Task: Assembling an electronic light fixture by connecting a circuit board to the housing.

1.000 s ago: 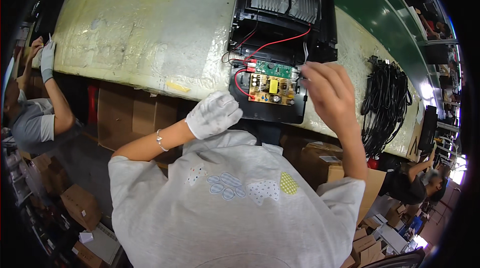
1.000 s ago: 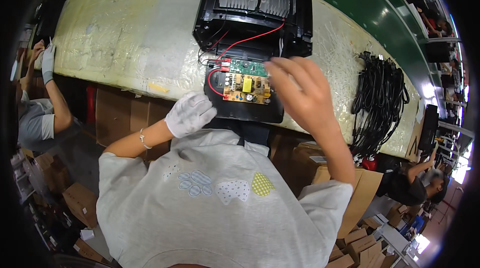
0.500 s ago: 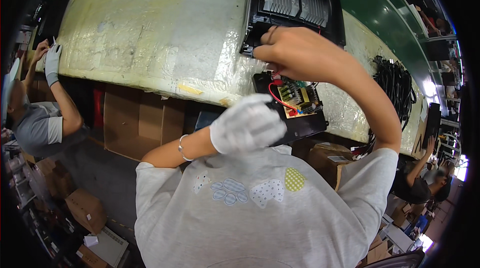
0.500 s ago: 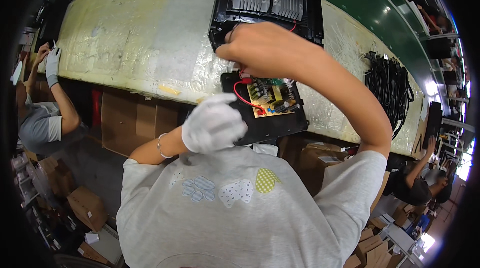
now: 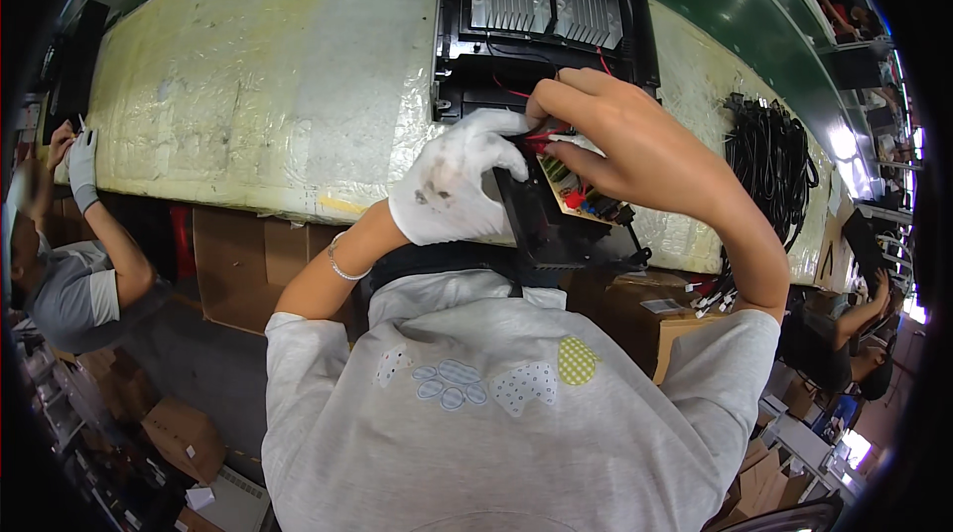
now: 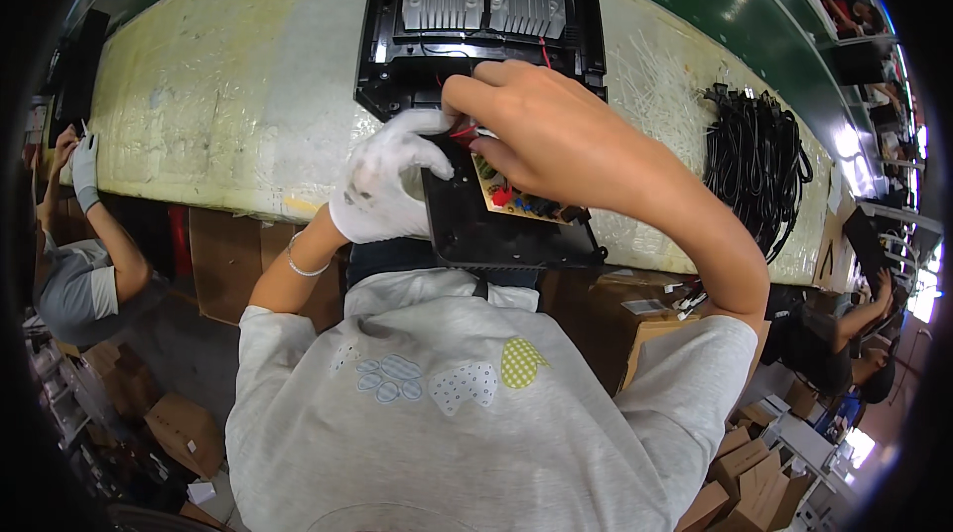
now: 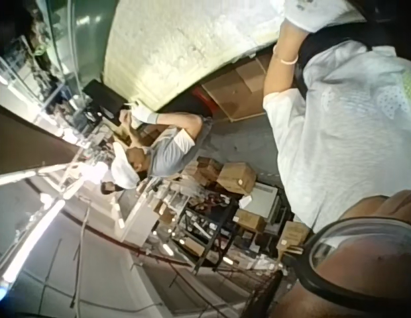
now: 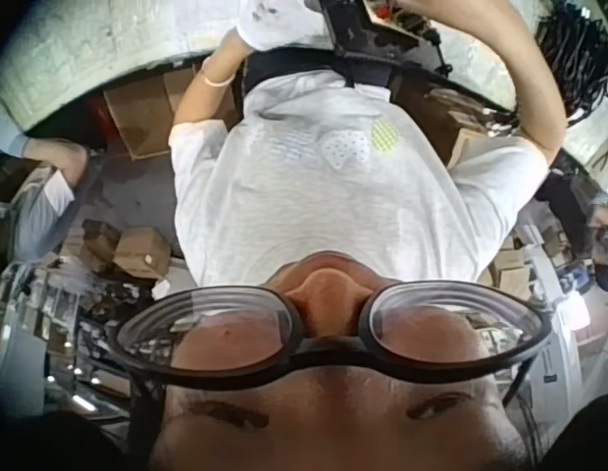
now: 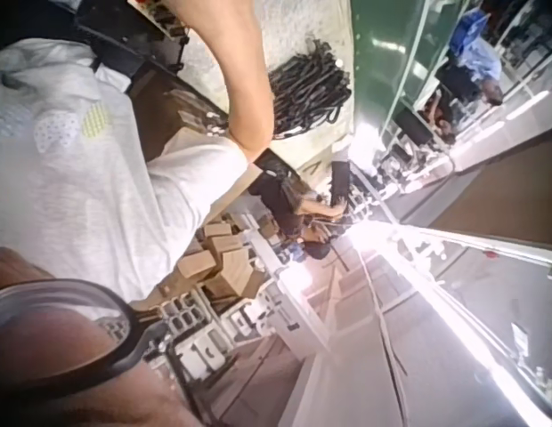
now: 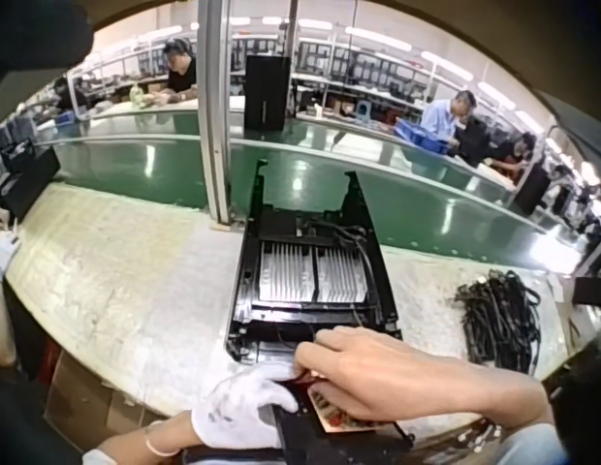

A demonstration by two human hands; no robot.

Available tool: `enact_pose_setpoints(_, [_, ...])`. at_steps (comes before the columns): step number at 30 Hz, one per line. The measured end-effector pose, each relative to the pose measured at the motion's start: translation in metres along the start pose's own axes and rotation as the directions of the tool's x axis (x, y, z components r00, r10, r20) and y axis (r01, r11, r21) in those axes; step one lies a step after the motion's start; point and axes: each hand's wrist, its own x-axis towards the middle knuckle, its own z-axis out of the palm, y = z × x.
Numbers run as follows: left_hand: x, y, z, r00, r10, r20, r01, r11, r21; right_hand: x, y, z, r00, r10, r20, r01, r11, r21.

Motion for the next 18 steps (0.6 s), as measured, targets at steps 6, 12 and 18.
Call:
enact_pose_setpoints(6, [0.008, -0.005, 0.005, 0.989, -0.031, -0.141, 0.026, 0.999, -0.04, -0.008, -0.002, 0.007, 0.963, 0.034, -0.266, -0.033, 0.999, 0.01])
enact_pose_setpoints(12, [0.023, 0.004, -0.007, 0.993, -0.001, -0.122, -0.004, 0.999, -0.044, -0.014, 0.008, 0.0, 0.965, -0.116, -0.236, 0.113, 0.993, -0.023])
enact_pose_setpoints(18, [0.026, 0.003, -0.005, 0.988, -0.046, -0.145, 0.046, 0.999, -0.003, -0.005, 0.009, -0.009, 0.962, -0.267, -0.063, 0.265, 0.964, -0.036])
